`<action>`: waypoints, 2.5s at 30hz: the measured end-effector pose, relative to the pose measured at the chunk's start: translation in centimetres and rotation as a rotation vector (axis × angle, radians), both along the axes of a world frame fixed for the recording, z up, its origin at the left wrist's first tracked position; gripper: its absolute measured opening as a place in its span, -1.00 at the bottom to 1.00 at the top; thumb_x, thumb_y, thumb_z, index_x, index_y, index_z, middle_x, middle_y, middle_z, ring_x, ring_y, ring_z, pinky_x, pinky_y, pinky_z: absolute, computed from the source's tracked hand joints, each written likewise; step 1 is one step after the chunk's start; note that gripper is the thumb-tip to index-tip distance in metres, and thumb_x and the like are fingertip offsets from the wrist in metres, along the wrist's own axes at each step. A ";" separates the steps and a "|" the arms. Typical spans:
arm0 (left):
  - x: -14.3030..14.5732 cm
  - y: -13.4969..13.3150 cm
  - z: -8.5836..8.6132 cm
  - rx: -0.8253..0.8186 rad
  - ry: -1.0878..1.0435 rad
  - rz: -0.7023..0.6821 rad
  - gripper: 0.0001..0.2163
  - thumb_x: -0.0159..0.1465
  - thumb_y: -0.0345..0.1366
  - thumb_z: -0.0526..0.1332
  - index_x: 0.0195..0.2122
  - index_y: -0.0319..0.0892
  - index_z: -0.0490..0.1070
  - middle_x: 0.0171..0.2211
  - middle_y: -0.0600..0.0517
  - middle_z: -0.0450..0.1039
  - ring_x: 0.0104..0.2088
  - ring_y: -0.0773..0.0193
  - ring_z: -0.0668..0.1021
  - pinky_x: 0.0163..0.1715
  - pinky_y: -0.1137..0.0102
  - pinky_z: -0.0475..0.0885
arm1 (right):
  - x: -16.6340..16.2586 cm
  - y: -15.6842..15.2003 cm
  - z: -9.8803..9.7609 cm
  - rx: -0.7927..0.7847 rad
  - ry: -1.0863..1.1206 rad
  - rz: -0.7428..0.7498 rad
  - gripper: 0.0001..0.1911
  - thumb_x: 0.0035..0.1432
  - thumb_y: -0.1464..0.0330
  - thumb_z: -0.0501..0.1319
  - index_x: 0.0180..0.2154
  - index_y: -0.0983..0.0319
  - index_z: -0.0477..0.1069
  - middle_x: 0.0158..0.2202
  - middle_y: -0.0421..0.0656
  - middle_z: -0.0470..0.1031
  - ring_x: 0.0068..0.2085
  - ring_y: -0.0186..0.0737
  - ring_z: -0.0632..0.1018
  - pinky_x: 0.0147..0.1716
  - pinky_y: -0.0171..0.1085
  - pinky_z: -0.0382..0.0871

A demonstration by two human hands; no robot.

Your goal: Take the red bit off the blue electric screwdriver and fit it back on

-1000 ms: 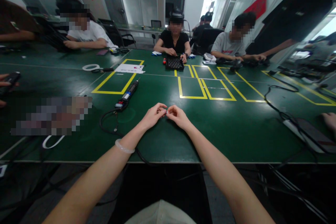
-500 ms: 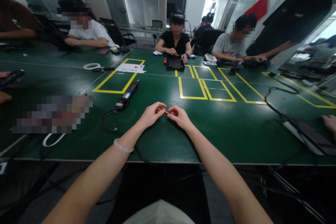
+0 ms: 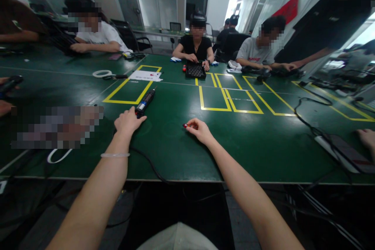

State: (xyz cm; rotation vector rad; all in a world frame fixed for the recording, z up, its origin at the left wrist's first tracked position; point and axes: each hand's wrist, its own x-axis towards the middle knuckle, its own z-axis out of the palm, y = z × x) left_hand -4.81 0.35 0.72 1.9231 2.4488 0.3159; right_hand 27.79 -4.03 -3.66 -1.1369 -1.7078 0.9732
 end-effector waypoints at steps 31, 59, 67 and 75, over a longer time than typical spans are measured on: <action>12.7 -4.9 -1.1 0.106 0.069 -0.746 -0.41 0.30 -0.13 0.14 0.33 -0.19 0.13 0.20 -0.17 0.33 0.09 0.01 0.48 -0.03 0.23 0.45 | -0.9 -0.8 0.2 0.313 -0.265 0.048 -0.96 0.20 0.38 0.22 -0.29 0.20 0.37 -0.30 -0.20 0.38 -0.35 -0.28 0.40 -0.29 -0.30 0.28; 13.1 -5.0 -0.8 0.042 0.071 -0.714 -0.43 0.40 -0.07 0.03 0.39 -0.10 0.07 0.18 -0.19 0.30 0.03 0.01 0.50 -0.07 0.20 0.46 | -1.0 -1.6 0.7 0.385 -0.323 0.021 -0.80 0.34 0.28 0.16 -0.20 0.20 0.53 -0.12 -0.09 0.52 -0.15 -0.21 0.52 -0.11 -0.27 0.38; 11.7 -4.1 -0.9 0.034 0.048 -0.646 -0.43 0.39 -0.02 0.04 0.39 -0.02 0.06 0.19 -0.15 0.29 0.10 0.01 0.45 -0.06 0.24 0.44 | -0.3 -1.0 0.5 0.321 -0.341 -0.015 -0.81 0.35 0.31 0.14 -0.25 0.20 0.51 -0.25 -0.14 0.45 -0.27 -0.26 0.47 -0.20 -0.30 0.33; 7.7 -2.2 -0.2 0.023 0.130 -0.453 -0.41 0.39 0.01 0.02 0.39 -0.10 0.08 0.17 -0.23 0.32 0.01 -0.09 0.51 -0.05 0.15 0.40 | -0.1 -0.7 0.2 0.321 -0.326 -0.007 -0.80 0.36 0.33 0.14 -0.27 0.22 0.50 -0.28 -0.15 0.44 -0.31 -0.28 0.45 -0.26 -0.31 0.28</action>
